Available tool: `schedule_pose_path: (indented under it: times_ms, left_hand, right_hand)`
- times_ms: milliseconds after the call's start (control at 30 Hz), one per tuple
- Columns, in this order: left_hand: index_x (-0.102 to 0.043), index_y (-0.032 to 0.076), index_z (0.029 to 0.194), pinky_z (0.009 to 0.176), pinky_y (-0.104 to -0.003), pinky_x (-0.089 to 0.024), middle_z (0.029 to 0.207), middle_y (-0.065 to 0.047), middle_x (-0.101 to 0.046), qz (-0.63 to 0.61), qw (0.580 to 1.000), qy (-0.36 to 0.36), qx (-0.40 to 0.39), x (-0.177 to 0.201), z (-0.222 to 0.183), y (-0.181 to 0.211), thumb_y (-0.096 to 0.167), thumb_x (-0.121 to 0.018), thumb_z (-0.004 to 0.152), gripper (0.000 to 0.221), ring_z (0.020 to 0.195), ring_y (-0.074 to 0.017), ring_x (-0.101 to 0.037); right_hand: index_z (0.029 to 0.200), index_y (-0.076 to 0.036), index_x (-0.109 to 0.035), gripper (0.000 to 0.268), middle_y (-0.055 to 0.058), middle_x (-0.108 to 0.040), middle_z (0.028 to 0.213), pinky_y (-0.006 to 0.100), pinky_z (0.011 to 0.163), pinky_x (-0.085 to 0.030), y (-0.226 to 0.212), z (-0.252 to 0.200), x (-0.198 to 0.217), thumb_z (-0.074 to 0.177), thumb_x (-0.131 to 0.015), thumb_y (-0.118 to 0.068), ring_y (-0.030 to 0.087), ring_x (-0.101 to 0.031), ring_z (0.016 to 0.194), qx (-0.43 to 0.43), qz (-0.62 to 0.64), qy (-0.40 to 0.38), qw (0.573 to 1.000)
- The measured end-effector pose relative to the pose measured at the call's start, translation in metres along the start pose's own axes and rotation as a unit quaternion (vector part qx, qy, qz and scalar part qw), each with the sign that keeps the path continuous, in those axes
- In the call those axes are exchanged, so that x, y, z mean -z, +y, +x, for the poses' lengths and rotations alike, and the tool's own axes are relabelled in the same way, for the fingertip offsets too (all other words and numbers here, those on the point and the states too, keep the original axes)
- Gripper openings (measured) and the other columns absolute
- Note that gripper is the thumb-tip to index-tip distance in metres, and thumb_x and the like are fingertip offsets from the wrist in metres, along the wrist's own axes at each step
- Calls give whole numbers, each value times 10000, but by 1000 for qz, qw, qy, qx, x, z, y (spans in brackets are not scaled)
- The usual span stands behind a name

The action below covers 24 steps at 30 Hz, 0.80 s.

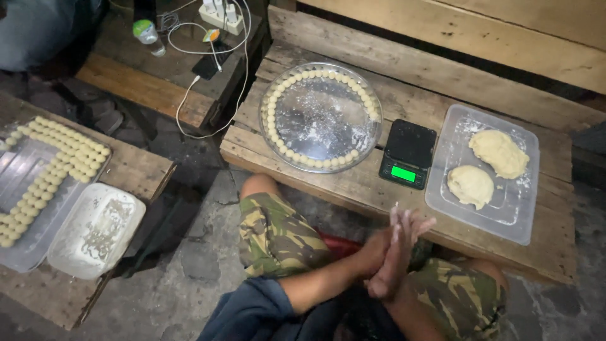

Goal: Weighing small portions of dough on a digital scale and rolling them into balls by hand.

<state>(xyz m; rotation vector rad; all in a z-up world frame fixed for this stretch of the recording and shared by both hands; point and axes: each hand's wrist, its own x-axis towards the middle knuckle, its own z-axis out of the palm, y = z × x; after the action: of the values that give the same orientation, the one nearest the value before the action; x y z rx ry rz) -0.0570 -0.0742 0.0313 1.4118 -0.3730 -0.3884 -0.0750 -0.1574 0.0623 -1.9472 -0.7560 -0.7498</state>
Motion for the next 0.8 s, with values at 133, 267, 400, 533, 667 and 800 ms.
schedule_pose_path:
  times_ms: [133, 267, 400, 533, 667, 800]
  left_hand:
    - [-354, 69, 1564, 1295, -387, -211, 1627, -161, -374, -9, 996, -37, -81, -10, -3, -1, 507, -195, 1111, 650, 1544, -264, -318]
    - [17, 82, 1640, 1313, -449, -32, 1722, -163, -34, -174, 971, -96, -131, 2, -7, 67, 666, -306, 971, 945, 1595, -295, -65]
    - [105, 33, 1625, 1327, -378, 47, 1735, -123, 47, -81, 975, -38, -204, 0, 1, 49, 516, -43, 1113, 719, 1619, -235, 95]
    - [101, -73, 1586, 1308, -446, 32, 1702, -238, 92, -54, 977, -95, -183, 2, -15, 54, 796, -445, 900, 1234, 1598, -315, 67]
    - [-73, 17, 1627, 1337, -428, -7, 1711, -191, -127, -229, 955, -13, -189, 5, -2, 73, 701, -60, 1022, 914, 1612, -281, -99]
    - [10, 34, 1626, 1309, -356, 26, 1729, -140, 37, -152, 976, -37, -149, -1, -12, 44, 560, -53, 1071, 766, 1606, -222, 35]
  right_hand:
    - [1648, -44, -184, 1021, 303, -232, 1673, 594, 1346, -61, 7, -2, 0, 994, -152, -827, 426, -218, 1608, 5, 28, -8, 1000]
    - [1648, -22, -127, 985, 275, -139, 1693, 578, 1348, -47, 17, -17, 2, 1010, -193, -771, 398, -144, 1619, -5, 60, -12, 998]
    - [1648, 0, -70, 960, 247, -47, 1714, 563, 1350, -32, 24, -34, 5, 1027, -234, -715, 370, -70, 1629, -26, 86, -13, 996]
    - [1647, 14, -32, 949, 229, 15, 1727, 553, 1351, -22, 25, -44, -3, 1039, -261, -677, 352, -21, 1636, -39, 90, 3, 995]
    - [1658, 9, -20, 927, 247, 11, 1731, 578, 1358, -4, -21, -7, -10, 1067, -177, -688, 388, -2, 1642, -29, 52, 23, 998]
    - [1646, 10, -95, 947, 354, -111, 1684, 656, 1359, -23, -27, 33, -1, 1077, -170, -743, 504, -78, 1625, 21, 18, 73, 997]
